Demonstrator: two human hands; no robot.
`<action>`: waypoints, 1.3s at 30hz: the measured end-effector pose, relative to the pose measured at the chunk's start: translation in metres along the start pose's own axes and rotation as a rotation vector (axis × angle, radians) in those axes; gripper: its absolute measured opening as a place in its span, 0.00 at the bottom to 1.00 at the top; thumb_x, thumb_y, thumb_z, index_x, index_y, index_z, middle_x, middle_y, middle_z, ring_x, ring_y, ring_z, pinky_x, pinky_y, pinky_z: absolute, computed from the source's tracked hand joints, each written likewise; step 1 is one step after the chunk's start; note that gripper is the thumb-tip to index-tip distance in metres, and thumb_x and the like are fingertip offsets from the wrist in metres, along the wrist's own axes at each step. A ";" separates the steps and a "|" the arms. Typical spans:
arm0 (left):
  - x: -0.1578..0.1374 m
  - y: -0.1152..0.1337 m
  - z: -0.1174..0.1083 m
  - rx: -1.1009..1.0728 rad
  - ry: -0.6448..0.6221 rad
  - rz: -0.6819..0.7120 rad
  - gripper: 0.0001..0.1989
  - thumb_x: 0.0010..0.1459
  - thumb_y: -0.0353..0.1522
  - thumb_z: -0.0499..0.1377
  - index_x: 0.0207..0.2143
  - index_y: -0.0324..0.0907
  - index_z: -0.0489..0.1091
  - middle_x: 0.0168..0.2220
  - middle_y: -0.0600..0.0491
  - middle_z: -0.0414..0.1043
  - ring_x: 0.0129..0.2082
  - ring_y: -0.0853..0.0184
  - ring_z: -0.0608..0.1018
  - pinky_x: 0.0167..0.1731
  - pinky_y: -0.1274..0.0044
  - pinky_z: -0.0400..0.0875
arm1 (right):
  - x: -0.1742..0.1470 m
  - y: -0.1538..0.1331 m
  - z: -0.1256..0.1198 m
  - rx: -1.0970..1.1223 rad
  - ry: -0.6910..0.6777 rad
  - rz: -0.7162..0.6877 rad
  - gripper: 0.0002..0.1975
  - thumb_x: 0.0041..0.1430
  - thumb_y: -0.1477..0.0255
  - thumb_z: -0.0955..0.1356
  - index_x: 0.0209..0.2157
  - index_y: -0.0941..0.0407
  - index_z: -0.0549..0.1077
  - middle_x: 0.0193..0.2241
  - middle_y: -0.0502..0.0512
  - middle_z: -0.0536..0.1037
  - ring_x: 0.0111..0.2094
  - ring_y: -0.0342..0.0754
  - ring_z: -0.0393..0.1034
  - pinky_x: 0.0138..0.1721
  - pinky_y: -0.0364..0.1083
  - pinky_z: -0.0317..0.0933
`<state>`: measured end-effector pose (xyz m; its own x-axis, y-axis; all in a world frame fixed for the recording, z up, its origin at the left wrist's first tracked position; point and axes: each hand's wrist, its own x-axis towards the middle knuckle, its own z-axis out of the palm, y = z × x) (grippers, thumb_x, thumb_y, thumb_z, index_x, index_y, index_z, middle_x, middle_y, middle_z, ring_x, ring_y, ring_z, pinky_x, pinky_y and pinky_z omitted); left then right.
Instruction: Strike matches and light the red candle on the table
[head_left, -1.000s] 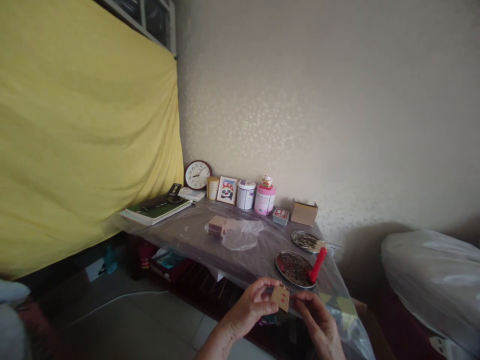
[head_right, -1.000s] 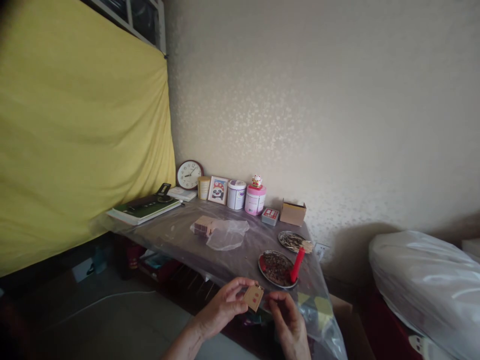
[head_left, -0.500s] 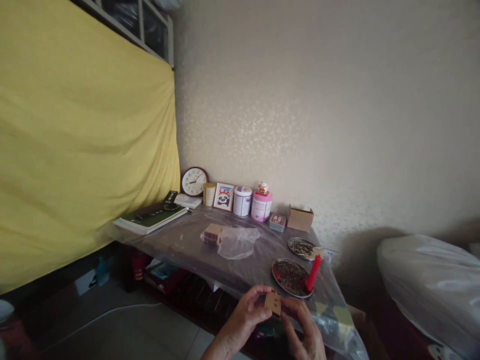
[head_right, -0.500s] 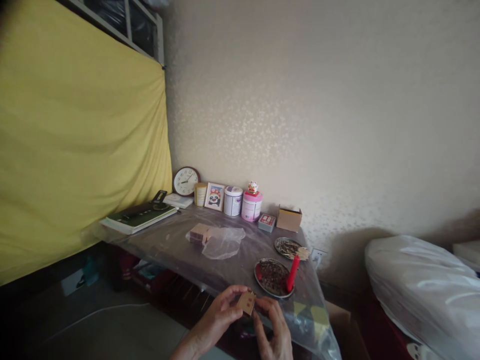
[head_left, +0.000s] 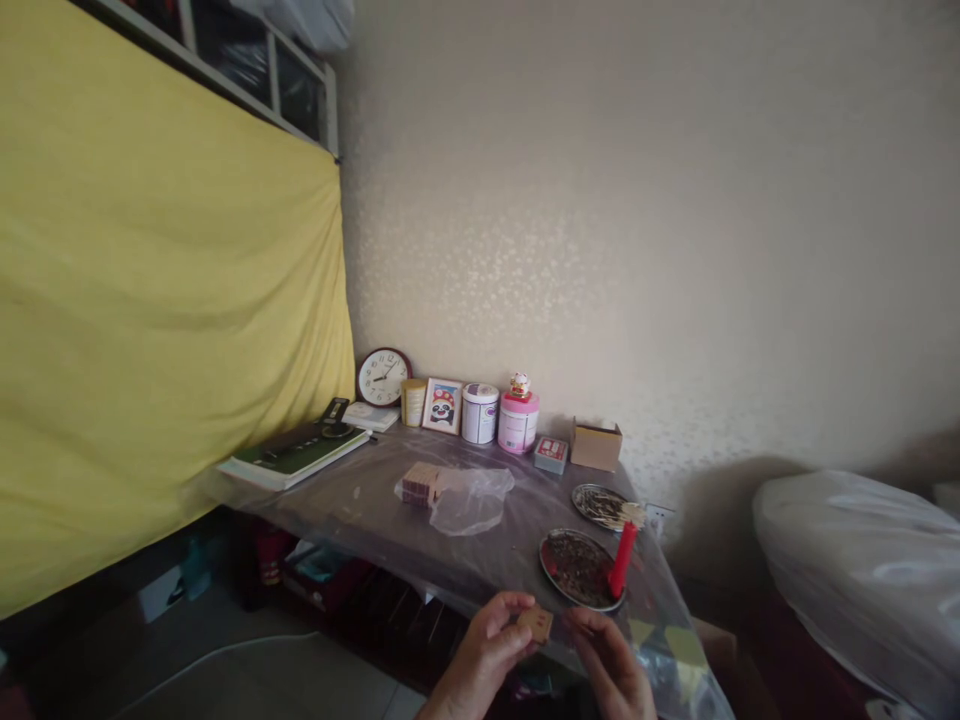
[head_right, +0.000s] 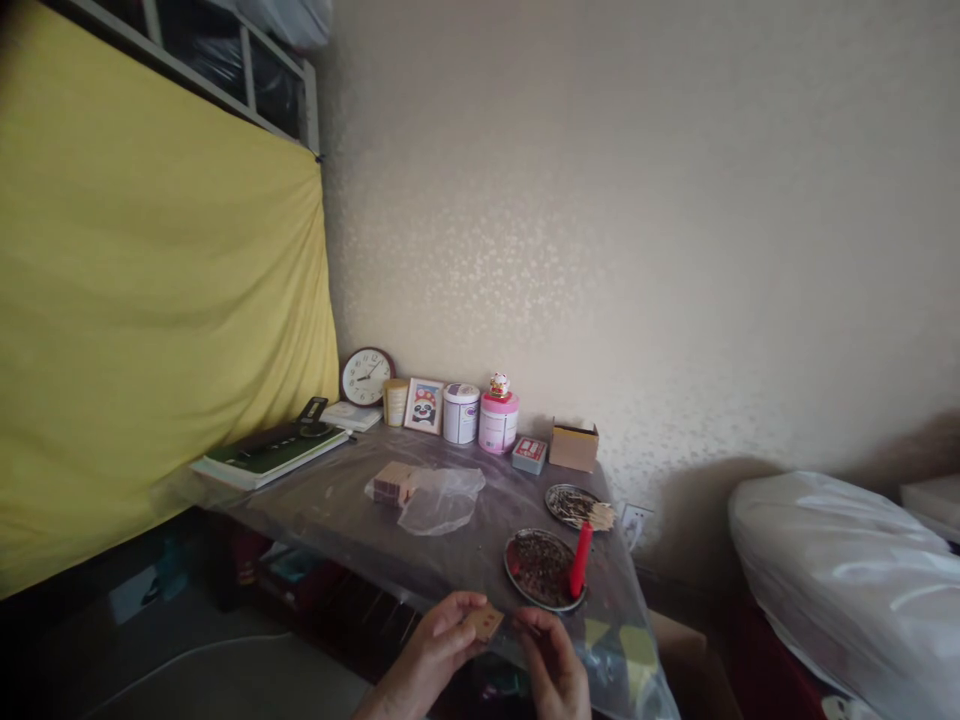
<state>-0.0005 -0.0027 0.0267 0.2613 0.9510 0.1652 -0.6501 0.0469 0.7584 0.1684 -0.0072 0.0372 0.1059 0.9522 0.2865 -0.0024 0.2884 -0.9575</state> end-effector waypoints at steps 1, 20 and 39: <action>0.000 0.000 0.000 -0.001 0.013 -0.013 0.14 0.49 0.33 0.63 0.39 0.40 0.70 0.40 0.48 0.73 0.42 0.63 0.73 0.42 0.73 0.63 | 0.001 0.000 -0.003 0.041 0.019 0.043 0.15 0.44 0.61 0.73 0.33 0.54 0.76 0.33 0.54 0.80 0.39 0.52 0.74 0.43 0.44 0.67; -0.006 0.002 0.010 0.104 -0.036 -0.080 0.13 0.51 0.34 0.61 0.40 0.40 0.73 0.43 0.47 0.75 0.47 0.61 0.71 0.52 0.69 0.58 | -0.011 -0.006 0.001 -0.150 0.129 -0.233 0.09 0.53 0.64 0.68 0.33 0.54 0.76 0.31 0.52 0.79 0.35 0.48 0.73 0.39 0.41 0.66; -0.003 -0.002 0.005 0.054 -0.030 -0.074 0.12 0.53 0.31 0.59 0.41 0.39 0.73 0.43 0.46 0.75 0.47 0.60 0.72 0.53 0.68 0.58 | -0.018 -0.006 0.007 -0.574 -0.032 -0.657 0.08 0.62 0.73 0.60 0.38 0.53 0.70 0.36 0.54 0.77 0.39 0.45 0.74 0.42 0.41 0.67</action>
<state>0.0037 -0.0070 0.0273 0.3293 0.9359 0.1253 -0.5887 0.0998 0.8022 0.1593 -0.0255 0.0376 -0.1182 0.6160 0.7788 0.5517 0.6929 -0.4643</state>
